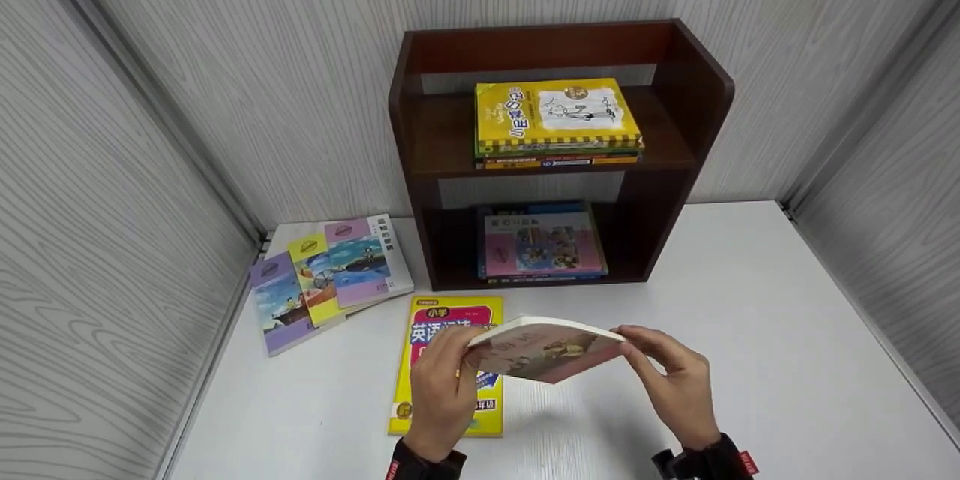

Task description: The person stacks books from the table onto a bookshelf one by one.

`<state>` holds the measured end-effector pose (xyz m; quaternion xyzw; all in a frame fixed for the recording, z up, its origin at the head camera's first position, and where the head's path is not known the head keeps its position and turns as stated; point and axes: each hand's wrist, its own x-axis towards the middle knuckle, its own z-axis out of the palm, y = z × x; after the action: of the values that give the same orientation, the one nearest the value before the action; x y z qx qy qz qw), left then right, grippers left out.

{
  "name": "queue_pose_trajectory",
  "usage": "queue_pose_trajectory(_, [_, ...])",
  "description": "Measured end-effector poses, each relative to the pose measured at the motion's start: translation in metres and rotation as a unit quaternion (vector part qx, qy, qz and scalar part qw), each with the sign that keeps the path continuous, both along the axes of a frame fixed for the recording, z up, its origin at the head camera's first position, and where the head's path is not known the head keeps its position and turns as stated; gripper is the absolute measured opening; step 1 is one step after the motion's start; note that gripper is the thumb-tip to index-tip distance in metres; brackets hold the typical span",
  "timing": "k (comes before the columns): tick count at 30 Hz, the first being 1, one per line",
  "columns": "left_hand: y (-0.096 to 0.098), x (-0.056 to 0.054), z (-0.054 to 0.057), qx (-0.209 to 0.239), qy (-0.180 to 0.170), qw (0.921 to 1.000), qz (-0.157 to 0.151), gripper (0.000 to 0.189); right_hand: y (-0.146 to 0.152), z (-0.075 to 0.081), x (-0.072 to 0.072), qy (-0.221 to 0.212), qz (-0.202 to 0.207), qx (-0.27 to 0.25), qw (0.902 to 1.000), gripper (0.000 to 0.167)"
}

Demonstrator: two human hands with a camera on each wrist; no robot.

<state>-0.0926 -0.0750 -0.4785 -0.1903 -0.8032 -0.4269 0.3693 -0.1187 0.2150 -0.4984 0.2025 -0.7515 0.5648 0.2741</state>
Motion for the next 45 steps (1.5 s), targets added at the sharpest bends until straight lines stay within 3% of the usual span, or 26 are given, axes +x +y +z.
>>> queue_pose_trajectory(5, [0.004,0.004,-0.006,0.081,-0.022,0.9961,-0.026,0.033,-0.003,0.001,0.003,-0.021,-0.006,-0.035,0.9992,0.042])
queue_pose_trajectory(9, [0.011,0.006,-0.009,0.15,-0.063,0.9862,-0.031,0.025,-0.011,0.003,0.009,-0.056,-0.005,-0.057,0.9968,0.048])
queue_pose_trajectory(12, [0.019,0.009,-0.008,0.21,-0.123,0.9699,-0.016,0.019,-0.019,0.002,0.014,-0.09,-0.015,-0.055,0.9943,0.045])
queue_pose_trajectory(16, [0.029,0.01,-0.007,0.289,-0.195,0.9374,-0.006,0.026,-0.029,0.001,0.019,-0.134,-0.031,-0.053,0.9891,0.04])
queue_pose_trajectory(19, [0.036,0.007,-0.007,0.333,-0.204,0.9204,-0.006,0.032,-0.034,0.001,0.021,-0.155,-0.04,-0.059,0.9853,0.045])
queue_pose_trajectory(23, [0.044,0.004,-0.008,0.366,-0.201,0.9084,-0.016,0.037,-0.035,0.003,0.021,-0.163,-0.048,-0.065,0.9833,0.055])
queue_pose_trajectory(28, [0.05,0.004,-0.006,0.368,-0.206,0.9062,-0.032,0.048,-0.033,0.011,0.018,-0.15,-0.041,-0.054,0.9864,0.06])
queue_pose_trajectory(32, [0.05,0.003,-0.001,0.358,-0.214,0.908,-0.04,0.054,-0.029,0.02,0.017,-0.121,-0.008,-0.048,0.9914,0.069])
queue_pose_trajectory(39, [0.037,0.002,0.013,0.341,-0.235,0.9062,-0.085,0.057,-0.016,0.036,0.011,-0.063,0.064,0.007,0.9959,0.114])
queue_pose_trajectory(42, [0.031,0.001,0.018,0.323,-0.239,0.9094,-0.108,0.06,-0.01,0.04,0.007,-0.037,0.103,0.026,0.9937,0.128])
queue_pose_trajectory(45, [0.026,0.001,0.022,0.294,-0.236,0.9183,-0.122,0.063,-0.007,0.043,0.004,-0.025,0.107,0.044,0.9929,0.131])
